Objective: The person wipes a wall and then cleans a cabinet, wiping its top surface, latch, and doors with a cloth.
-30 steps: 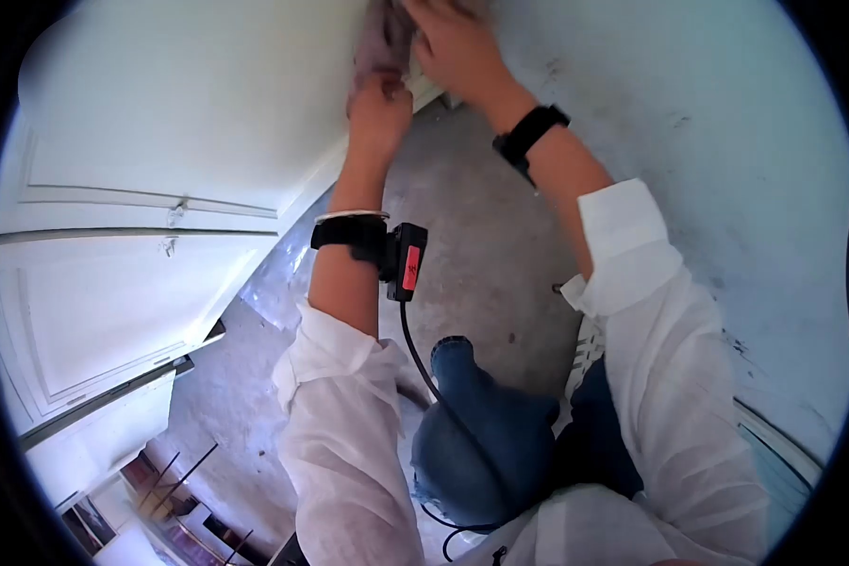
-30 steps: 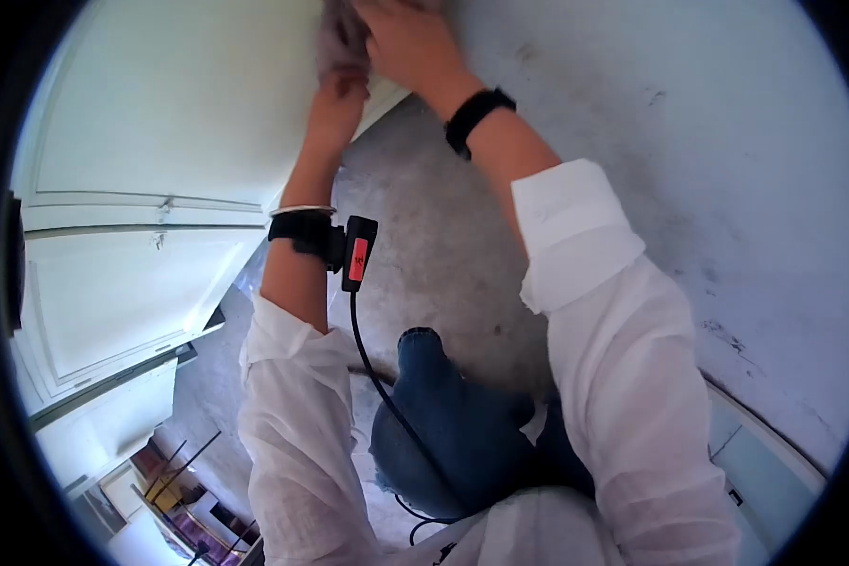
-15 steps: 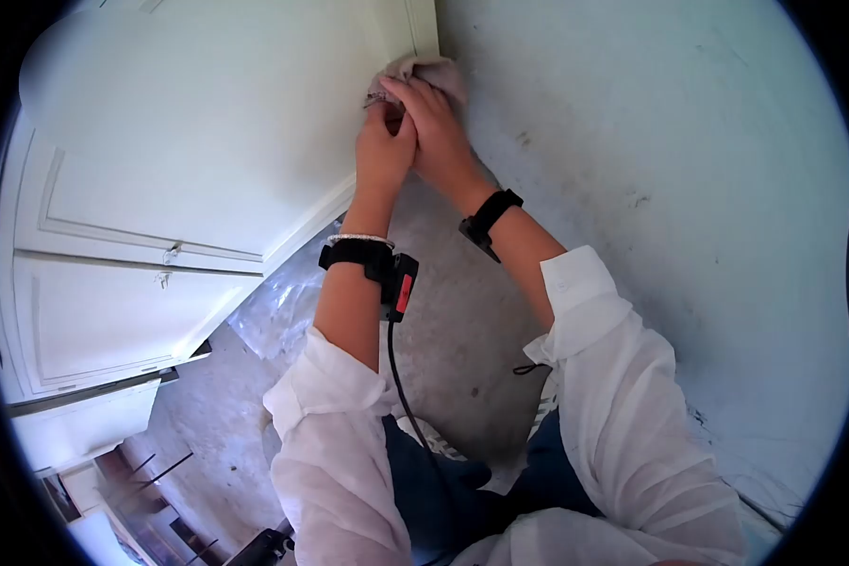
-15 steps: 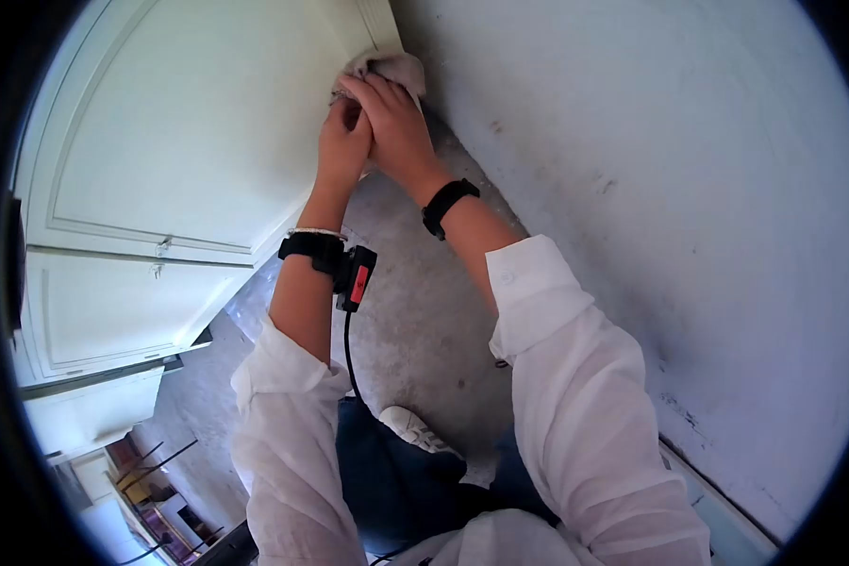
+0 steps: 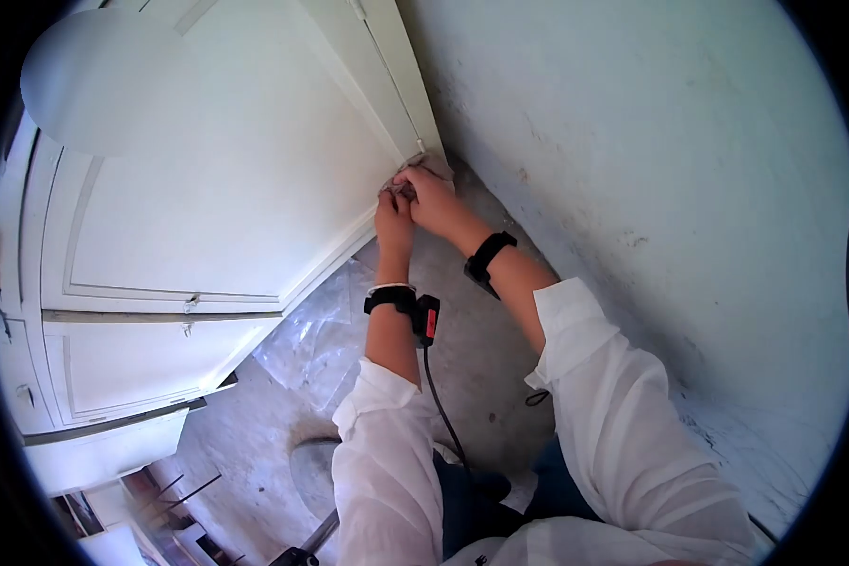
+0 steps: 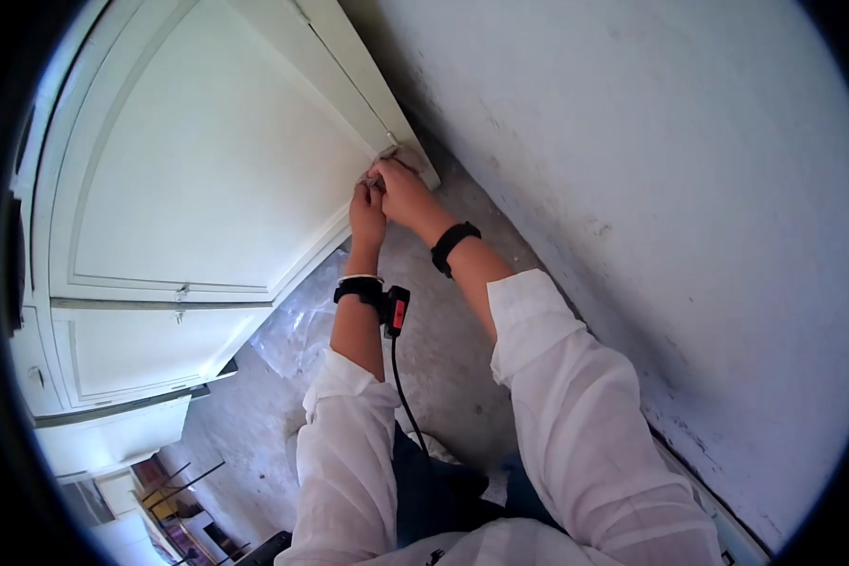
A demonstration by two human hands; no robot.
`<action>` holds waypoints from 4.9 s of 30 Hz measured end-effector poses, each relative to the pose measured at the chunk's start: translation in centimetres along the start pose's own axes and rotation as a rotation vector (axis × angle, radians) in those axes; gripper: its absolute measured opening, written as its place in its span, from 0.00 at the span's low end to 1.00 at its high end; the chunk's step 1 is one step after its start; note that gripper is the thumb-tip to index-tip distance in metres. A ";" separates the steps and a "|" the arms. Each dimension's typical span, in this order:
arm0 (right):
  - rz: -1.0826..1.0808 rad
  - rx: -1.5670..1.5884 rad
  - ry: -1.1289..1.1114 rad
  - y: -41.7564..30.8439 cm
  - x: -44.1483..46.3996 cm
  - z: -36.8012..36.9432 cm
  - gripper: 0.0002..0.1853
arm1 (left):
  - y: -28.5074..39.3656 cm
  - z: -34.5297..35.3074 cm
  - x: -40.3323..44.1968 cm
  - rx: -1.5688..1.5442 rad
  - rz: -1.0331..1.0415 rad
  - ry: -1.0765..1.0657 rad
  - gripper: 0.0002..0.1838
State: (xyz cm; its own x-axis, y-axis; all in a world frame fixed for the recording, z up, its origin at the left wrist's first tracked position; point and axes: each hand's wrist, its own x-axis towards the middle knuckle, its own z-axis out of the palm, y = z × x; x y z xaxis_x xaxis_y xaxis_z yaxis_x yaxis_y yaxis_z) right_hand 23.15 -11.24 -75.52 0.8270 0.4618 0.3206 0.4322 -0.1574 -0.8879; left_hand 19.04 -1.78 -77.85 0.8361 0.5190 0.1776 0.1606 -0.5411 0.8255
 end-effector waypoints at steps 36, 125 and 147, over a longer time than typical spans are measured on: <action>0.002 0.014 -0.025 -0.7 0.1 1.4 0.04 | 0.7 -3.3 -0.7 0.453 0.432 0.124 0.06; -0.516 -0.052 0.108 -19.4 3.7 -2.6 0.14 | 16.3 -11.4 0.4 -0.501 0.275 0.348 0.07; -0.483 -0.134 -0.047 -20.7 2.7 -1.4 0.18 | 13.9 -12.4 1.3 -0.524 0.285 0.336 0.11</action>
State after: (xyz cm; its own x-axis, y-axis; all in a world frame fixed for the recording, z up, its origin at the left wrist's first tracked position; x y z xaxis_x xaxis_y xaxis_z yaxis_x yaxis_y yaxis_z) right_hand 16.96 -7.94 -55.79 0.5056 0.5482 0.6662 0.8062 -0.0251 -0.5911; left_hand 15.79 -0.40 -59.53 0.5866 0.6263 0.5134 -0.3874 -0.3396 0.8571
